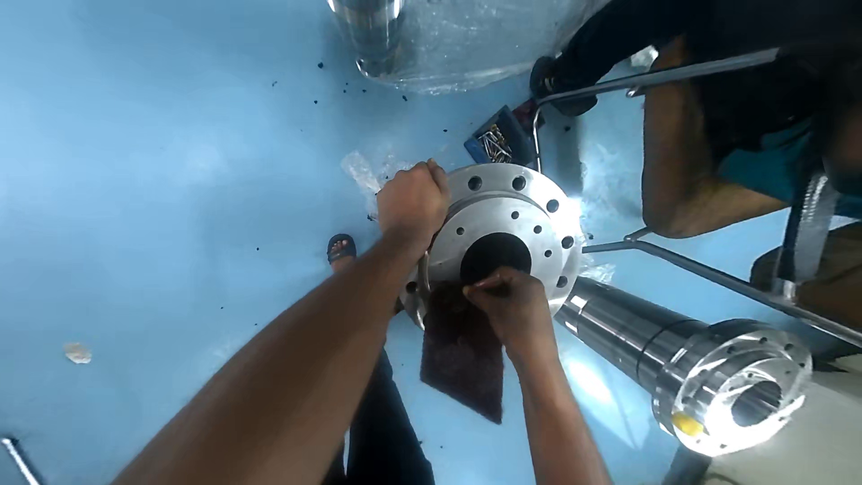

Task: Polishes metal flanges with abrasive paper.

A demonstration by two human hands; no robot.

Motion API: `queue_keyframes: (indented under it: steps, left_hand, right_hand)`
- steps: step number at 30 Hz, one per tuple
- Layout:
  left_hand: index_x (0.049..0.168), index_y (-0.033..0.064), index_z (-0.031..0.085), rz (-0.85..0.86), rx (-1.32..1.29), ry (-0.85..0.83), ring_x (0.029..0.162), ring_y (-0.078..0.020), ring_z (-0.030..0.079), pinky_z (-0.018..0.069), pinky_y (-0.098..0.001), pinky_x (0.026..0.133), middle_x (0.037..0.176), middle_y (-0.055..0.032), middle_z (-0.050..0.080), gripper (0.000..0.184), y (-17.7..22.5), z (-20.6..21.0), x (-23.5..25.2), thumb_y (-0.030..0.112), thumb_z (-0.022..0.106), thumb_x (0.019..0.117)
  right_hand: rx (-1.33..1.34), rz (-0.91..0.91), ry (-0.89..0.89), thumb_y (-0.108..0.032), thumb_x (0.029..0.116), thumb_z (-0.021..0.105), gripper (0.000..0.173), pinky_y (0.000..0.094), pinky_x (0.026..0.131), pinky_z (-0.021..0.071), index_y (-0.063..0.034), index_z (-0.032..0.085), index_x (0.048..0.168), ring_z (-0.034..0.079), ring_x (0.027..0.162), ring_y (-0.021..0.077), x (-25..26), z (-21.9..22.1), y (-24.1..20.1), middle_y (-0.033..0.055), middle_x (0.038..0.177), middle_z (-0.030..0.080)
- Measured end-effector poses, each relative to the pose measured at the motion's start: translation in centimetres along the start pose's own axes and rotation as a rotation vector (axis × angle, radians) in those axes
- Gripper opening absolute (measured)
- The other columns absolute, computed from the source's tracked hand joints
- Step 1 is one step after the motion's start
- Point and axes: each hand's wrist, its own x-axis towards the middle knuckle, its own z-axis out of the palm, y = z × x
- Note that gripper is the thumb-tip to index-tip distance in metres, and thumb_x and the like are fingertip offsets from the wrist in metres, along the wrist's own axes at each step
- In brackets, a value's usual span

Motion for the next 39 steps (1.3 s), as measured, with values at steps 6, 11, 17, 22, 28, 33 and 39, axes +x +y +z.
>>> queue_keyframes:
  steps: [6,11,17,22,28,33,39]
  left_hand:
    - [0.102,0.0025,0.067,-0.009,-0.008,-0.012,0.103,-0.0374,0.071,0.0542,-0.0561,0.080,0.101,-0.0202,0.072,0.055,0.2,-0.1,0.0,0.034,0.024,0.1136]
    - [0.102,0.0031,0.068,-0.007,0.005,-0.003,0.103,-0.0366,0.071,0.0541,-0.0562,0.080,0.101,-0.0196,0.072,0.055,0.0,0.1,0.1,0.035,0.024,0.1134]
    - [0.100,0.0021,0.067,-0.010,0.005,0.012,0.103,-0.0377,0.071,0.0541,-0.0566,0.080,0.100,-0.0204,0.072,0.055,0.2,0.1,0.0,0.034,0.024,0.1136]
    - [0.101,0.0031,0.068,0.003,-0.001,0.008,0.103,-0.0370,0.071,0.0541,-0.0562,0.080,0.101,-0.0197,0.072,0.055,-0.2,0.2,0.1,0.034,0.024,0.1134]
    - [0.101,0.0032,0.068,-0.013,0.002,0.011,0.103,-0.0376,0.071,0.0542,-0.0561,0.080,0.101,-0.0198,0.072,0.055,0.1,0.1,0.1,0.034,0.024,0.1133]
    - [0.103,0.0030,0.068,-0.004,0.000,0.003,0.104,-0.0376,0.071,0.0541,-0.0568,0.081,0.103,-0.0203,0.072,0.055,0.0,0.1,0.0,0.034,0.024,0.1133]
    - [0.101,0.0026,0.068,-0.001,-0.001,0.009,0.103,-0.0369,0.071,0.0544,-0.0562,0.080,0.101,-0.0198,0.072,0.055,0.1,0.0,0.0,0.034,0.024,0.1134]
  right_hand:
    - [-0.049,0.002,0.003,-0.013,0.0879,0.082,0.014,0.0412,0.062,0.0547,-0.0062,0.070,0.088,0.066,0.068,0.0191,-1.1,0.1,0.8,0.0080,0.081,0.070]
    - [-0.068,-0.031,0.014,-0.010,0.0872,0.080,0.011,0.0450,0.065,0.0550,-0.0049,0.071,0.089,0.066,0.071,0.0225,-0.9,0.6,-0.4,0.0100,0.083,0.070]
    - [-0.042,-0.024,0.008,-0.013,0.0891,0.080,0.013,0.0410,0.063,0.0548,-0.0063,0.070,0.088,0.066,0.069,0.0190,-1.1,0.9,0.2,0.0080,0.082,0.069]
    - [-0.011,-0.013,0.050,-0.009,0.0867,0.081,0.011,0.0416,0.060,0.0529,-0.0059,0.070,0.087,0.064,0.067,0.0206,-1.1,1.4,-0.7,0.0091,0.080,0.069]
    - [0.009,-0.014,0.052,-0.012,0.0887,0.081,0.014,0.0375,0.059,0.0531,-0.0058,0.068,0.087,0.063,0.065,0.0175,-1.4,1.4,0.1,0.0072,0.080,0.068]
    - [0.038,-0.018,0.085,-0.008,0.0862,0.081,0.012,0.0376,0.059,0.0517,-0.0057,0.070,0.085,0.063,0.065,0.0170,-1.1,1.4,-0.8,0.0072,0.078,0.068]
    - [0.043,0.000,0.058,-0.011,0.0880,0.081,0.014,0.0382,0.061,0.0543,-0.0054,0.068,0.086,0.064,0.067,0.0172,-1.8,1.7,0.0,0.0071,0.081,0.069]
